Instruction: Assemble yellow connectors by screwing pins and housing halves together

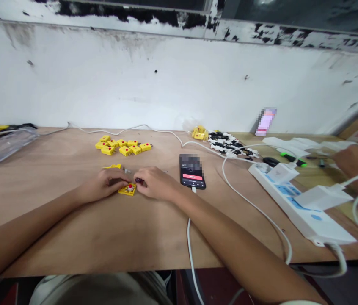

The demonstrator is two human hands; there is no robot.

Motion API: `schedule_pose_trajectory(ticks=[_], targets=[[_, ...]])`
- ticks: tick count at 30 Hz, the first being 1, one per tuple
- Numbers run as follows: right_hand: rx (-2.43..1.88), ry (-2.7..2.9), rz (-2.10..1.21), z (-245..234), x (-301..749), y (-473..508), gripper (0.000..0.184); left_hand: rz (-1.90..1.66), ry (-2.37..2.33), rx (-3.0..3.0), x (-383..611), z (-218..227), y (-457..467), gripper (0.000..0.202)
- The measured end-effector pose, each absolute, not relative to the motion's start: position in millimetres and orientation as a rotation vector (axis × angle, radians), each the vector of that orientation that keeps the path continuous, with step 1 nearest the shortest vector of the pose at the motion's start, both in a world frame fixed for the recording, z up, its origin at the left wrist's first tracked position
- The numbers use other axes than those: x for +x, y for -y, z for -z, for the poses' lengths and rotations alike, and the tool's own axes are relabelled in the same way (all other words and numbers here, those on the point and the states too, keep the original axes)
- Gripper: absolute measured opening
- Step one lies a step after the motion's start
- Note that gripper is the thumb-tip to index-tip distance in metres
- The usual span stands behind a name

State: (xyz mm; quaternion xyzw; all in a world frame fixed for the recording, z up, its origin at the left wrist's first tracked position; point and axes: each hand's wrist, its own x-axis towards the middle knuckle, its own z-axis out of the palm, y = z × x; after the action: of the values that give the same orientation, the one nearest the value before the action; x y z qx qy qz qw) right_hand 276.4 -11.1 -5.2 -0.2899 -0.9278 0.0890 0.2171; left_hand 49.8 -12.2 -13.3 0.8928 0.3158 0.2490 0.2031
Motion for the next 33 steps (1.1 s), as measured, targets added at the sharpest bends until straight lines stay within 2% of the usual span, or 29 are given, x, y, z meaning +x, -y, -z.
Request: schedule_pose_trajectory(ticks=[6, 11, 23, 29, 33], targets=[[-0.976, 2.478, -0.149, 2, 277, 0, 0.013, -0.832, -1.091, 2.525, 44, 8, -10, 0.022], [-1.168, 2.526, -0.057, 11, 262, -27, 0.019, -0.743, -1.158, 2.657, 39, 15, -32, 0.022], [-1.017, 2.57, -0.142, 17, 238, -28, 0.02, -0.729, -1.184, 2.6, 22, 13, -31, 0.027], [-0.919, 2.543, -0.153, 16, 242, -30, 0.022, -0.668, -0.865, 2.866, 14, 12, -20, 0.025], [-0.936, 2.404, -0.119, 13, 248, -31, 0.021, -0.626, -0.848, 2.974, 18, 14, -20, 0.024]])
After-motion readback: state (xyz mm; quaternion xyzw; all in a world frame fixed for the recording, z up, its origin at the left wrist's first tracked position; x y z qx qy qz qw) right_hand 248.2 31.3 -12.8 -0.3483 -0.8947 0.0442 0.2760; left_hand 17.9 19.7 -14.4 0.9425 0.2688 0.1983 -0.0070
